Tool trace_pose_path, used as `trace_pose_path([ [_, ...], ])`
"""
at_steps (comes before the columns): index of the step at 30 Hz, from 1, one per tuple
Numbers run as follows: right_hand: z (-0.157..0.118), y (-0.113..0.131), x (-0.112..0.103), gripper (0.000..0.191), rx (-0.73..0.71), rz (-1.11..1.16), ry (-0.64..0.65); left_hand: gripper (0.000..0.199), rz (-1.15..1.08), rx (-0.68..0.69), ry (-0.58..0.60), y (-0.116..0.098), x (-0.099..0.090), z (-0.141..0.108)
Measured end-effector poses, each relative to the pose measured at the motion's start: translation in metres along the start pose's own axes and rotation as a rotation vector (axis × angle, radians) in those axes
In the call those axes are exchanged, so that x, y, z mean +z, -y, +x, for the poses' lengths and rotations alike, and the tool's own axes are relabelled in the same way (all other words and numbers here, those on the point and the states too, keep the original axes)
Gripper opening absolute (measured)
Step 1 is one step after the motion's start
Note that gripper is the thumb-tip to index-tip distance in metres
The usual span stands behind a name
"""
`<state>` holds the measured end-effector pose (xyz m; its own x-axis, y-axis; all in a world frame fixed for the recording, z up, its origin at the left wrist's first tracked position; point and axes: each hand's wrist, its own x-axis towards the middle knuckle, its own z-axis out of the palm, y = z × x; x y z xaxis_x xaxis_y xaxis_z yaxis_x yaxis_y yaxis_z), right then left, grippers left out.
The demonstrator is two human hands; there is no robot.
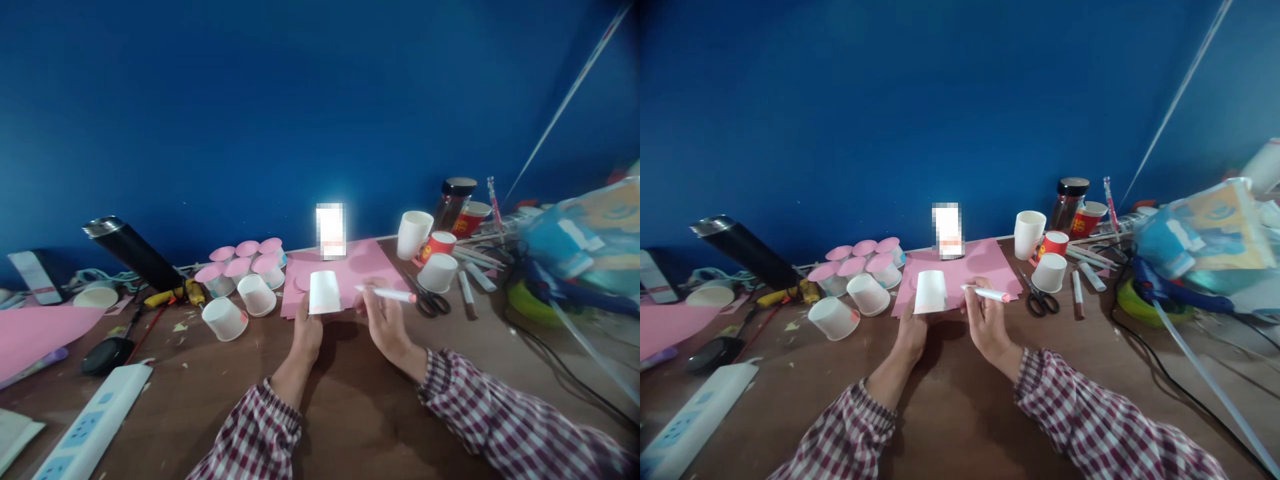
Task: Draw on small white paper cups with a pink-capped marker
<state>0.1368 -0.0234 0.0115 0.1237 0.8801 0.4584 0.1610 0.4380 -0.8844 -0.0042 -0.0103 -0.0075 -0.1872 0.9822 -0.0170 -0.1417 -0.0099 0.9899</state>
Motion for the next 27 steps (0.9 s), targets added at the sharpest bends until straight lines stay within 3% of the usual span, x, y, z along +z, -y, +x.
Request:
trace_pose_path([
  [5, 0.004, -0.01, 0.003, 0.025, 0.051, 0.105, 0.031, 0.042, -0.126, 0.008, 0.308, -0.002, 0.0, -0.007],
  [7, 0.004, -0.014, 0.003, 0.027, 0.104, 0.125, 0.033, 0.043, -0.126, 0.017, 0.348, 0.0, 0.0, -0.009],
  [19, 0.002, -0.006, 0.001, 0.034, 0.164, 0.13, 0.07, 0.032, 0.203, 0.255, 0.33, 0.002, 0.002, -0.005],
  [24, 0.004, -0.01, 0.0, 0.036, 0.195, 0.052, 0.05, 0.048, 0.485, 0.459, 0.143, -0.004, 0.003, -0.01],
  [27, 0.004, -0.011, -0.001, 0.036, 0.189, 0.011, 0.083, 0.045, 0.603, 0.498, 0.091, 0.0, 0.0, -0.01],
])
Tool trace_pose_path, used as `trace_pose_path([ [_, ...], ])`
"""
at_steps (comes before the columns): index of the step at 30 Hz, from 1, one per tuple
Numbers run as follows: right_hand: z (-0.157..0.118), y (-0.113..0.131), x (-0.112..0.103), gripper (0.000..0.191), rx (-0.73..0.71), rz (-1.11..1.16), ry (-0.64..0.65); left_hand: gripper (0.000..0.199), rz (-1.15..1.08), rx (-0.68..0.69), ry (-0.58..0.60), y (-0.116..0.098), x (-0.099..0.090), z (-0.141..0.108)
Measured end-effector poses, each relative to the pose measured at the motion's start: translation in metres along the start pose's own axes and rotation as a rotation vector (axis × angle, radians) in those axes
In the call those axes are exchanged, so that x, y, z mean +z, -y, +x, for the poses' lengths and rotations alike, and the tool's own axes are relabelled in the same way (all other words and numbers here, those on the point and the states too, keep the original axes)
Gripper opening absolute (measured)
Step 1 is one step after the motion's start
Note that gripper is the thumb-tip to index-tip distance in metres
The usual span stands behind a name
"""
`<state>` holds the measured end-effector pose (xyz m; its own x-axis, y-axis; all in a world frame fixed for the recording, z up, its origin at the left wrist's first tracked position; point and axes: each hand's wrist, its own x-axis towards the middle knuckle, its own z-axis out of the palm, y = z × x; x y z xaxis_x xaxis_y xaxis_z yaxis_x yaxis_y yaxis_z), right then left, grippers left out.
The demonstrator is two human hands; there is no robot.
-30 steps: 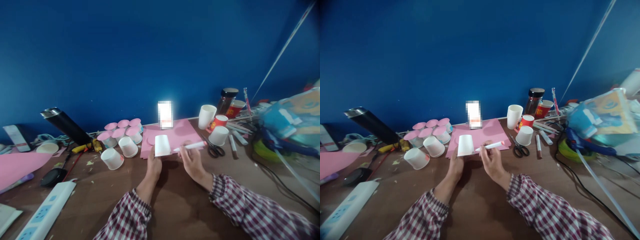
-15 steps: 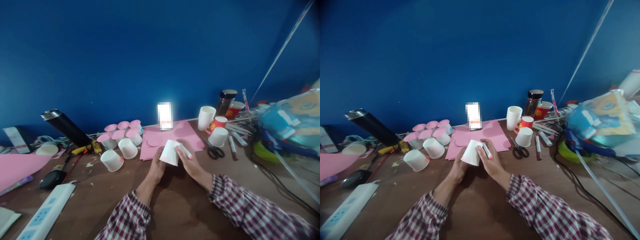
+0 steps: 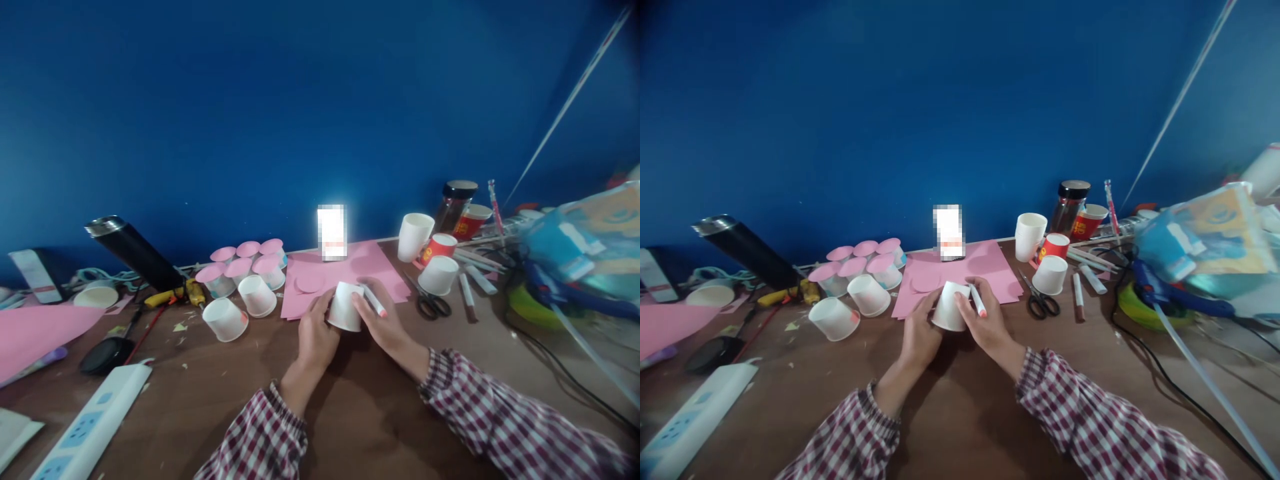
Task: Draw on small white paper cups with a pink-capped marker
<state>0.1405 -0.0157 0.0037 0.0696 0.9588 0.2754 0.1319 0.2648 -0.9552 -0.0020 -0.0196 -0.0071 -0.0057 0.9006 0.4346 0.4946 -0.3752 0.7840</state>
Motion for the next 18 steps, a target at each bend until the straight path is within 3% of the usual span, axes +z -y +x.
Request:
trace_pose_path([
  [4, -0.0008, -0.0011, -0.0006, 0.034, -0.035, -0.062, 0.03, 0.039, 0.063, 0.002, -0.007, 0.0042, 0.0009, -0.0008],
  [12, -0.0005, -0.004, 0.0, 0.037, -0.041, -0.14, 0.049, 0.051, 0.18, -0.017, 0.101, 0.0046, 0.0015, -0.0024],
  [18, 0.0019, -0.0077, 0.0002, 0.045, -0.047, -0.109, 0.042, 0.042, 0.041, -0.094, 0.094, 0.0068, 0.0031, 0.0004],
])
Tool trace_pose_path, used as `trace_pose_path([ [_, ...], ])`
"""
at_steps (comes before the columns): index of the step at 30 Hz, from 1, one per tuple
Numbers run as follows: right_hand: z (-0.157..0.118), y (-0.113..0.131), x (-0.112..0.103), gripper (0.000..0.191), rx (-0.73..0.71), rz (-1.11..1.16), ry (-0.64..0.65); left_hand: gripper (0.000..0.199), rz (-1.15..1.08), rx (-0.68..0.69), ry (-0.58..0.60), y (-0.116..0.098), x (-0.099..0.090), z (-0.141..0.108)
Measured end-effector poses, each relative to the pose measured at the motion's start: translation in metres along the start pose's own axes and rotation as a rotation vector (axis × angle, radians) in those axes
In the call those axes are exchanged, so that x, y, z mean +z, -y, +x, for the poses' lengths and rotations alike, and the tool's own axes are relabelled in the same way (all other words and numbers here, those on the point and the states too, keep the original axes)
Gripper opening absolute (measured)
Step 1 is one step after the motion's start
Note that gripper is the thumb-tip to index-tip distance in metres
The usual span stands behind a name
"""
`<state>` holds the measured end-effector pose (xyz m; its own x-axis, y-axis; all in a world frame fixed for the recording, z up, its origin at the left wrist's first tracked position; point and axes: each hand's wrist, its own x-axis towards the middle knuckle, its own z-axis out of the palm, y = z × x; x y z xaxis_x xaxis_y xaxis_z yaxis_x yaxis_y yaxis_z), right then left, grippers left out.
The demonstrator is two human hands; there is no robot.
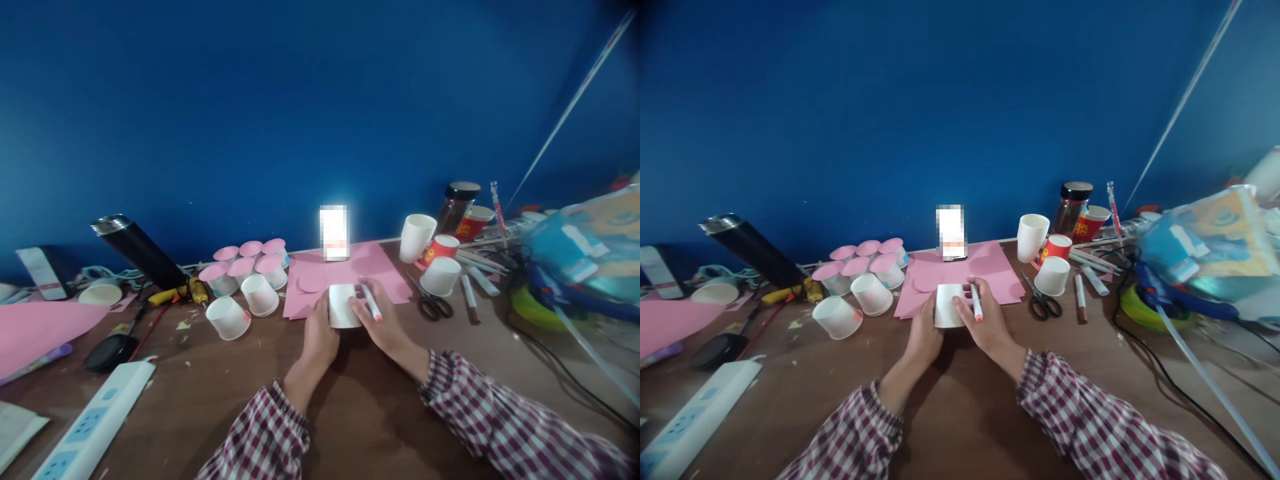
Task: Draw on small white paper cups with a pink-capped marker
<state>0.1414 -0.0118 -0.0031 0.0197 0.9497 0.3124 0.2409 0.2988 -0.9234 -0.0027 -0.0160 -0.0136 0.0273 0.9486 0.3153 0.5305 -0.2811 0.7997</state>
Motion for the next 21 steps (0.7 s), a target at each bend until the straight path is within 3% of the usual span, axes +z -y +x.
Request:
trace_pose_path([
  [3, 0.0, 0.0, 0.001, 0.045, -0.035, 0.003, -0.023, 0.038, -0.097, -0.059, -0.036, -0.002, -0.003, 0.003],
  [8, -0.005, 0.005, -0.004, 0.02, -0.166, 0.021, -0.11, 0.036, -0.134, -0.113, -0.052, -0.003, -0.006, 0.005],
  [11, -0.009, 0.008, -0.009, 0.019, -0.263, -0.077, -0.129, 0.033, -0.12, -0.117, -0.048, -0.002, -0.005, 0.005],
  [21, -0.013, 0.012, -0.013, 0.021, -0.239, -0.122, -0.137, 0.042, -0.078, -0.096, -0.063, 0.003, -0.001, 0.004],
])
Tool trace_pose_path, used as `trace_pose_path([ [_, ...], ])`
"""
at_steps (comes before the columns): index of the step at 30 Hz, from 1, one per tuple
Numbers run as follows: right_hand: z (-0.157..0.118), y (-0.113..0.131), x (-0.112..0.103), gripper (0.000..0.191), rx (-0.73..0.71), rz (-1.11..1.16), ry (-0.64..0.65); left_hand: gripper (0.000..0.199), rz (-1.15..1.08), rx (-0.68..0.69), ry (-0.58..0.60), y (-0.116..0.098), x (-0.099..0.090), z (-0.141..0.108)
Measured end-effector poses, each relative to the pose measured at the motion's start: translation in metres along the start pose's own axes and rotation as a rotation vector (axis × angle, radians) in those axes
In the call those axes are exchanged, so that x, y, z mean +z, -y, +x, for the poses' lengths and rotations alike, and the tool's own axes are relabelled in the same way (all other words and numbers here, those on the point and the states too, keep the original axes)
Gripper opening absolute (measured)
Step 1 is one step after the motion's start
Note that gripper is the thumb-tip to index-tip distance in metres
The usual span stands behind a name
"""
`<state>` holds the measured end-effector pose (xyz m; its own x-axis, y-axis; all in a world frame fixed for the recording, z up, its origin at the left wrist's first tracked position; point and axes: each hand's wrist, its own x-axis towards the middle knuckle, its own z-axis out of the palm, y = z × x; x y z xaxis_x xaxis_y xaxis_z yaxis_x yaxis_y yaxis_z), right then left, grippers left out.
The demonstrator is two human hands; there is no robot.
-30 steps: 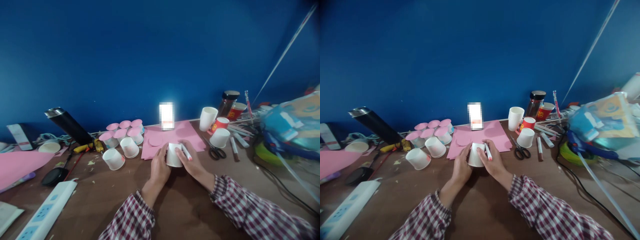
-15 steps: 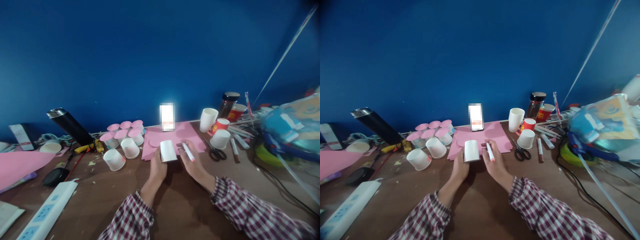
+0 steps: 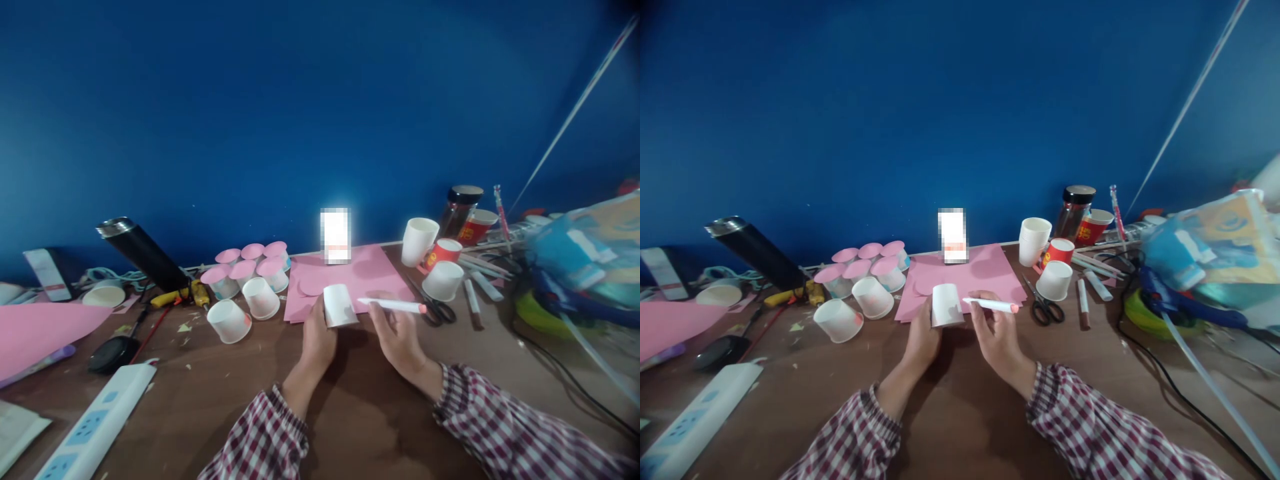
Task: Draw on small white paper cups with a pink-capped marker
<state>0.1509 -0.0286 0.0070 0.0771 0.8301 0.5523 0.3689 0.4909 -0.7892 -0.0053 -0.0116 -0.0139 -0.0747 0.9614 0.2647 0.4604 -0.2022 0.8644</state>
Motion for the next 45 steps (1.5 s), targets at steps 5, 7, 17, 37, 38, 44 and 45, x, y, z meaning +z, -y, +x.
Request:
trace_pose_path([
  [5, -0.003, 0.003, 0.0, 0.014, -0.012, -0.007, 0.003, 0.04, 0.042, 0.008, 0.016, 0.001, 0.001, -0.001],
  [7, -0.004, 0.004, 0.0, 0.012, -0.018, -0.015, 0.01, 0.039, 0.052, 0.0, 0.016, 0.001, 0.001, -0.001],
  [17, -0.002, 0.003, -0.003, 0.017, -0.014, -0.021, 0.037, 0.041, 0.098, 0.041, 0.034, -0.001, 0.0, 0.0],
  [37, -0.01, 0.007, -0.003, 0.012, -0.238, -0.145, 0.213, 0.032, 0.256, 0.084, 0.042, -0.005, 0.002, -0.003],
  [38, -0.01, 0.005, -0.003, 0.011, -0.239, -0.15, 0.212, 0.033, 0.259, 0.086, 0.043, -0.005, 0.002, -0.003],
  [44, -0.013, 0.003, -0.002, 0.011, -0.236, -0.192, 0.199, 0.034, 0.275, 0.099, 0.041, -0.004, 0.003, -0.003],
  [45, -0.013, 0.004, -0.003, 0.012, -0.228, -0.186, 0.211, 0.035, 0.274, 0.099, 0.043, -0.004, 0.003, -0.003],
])
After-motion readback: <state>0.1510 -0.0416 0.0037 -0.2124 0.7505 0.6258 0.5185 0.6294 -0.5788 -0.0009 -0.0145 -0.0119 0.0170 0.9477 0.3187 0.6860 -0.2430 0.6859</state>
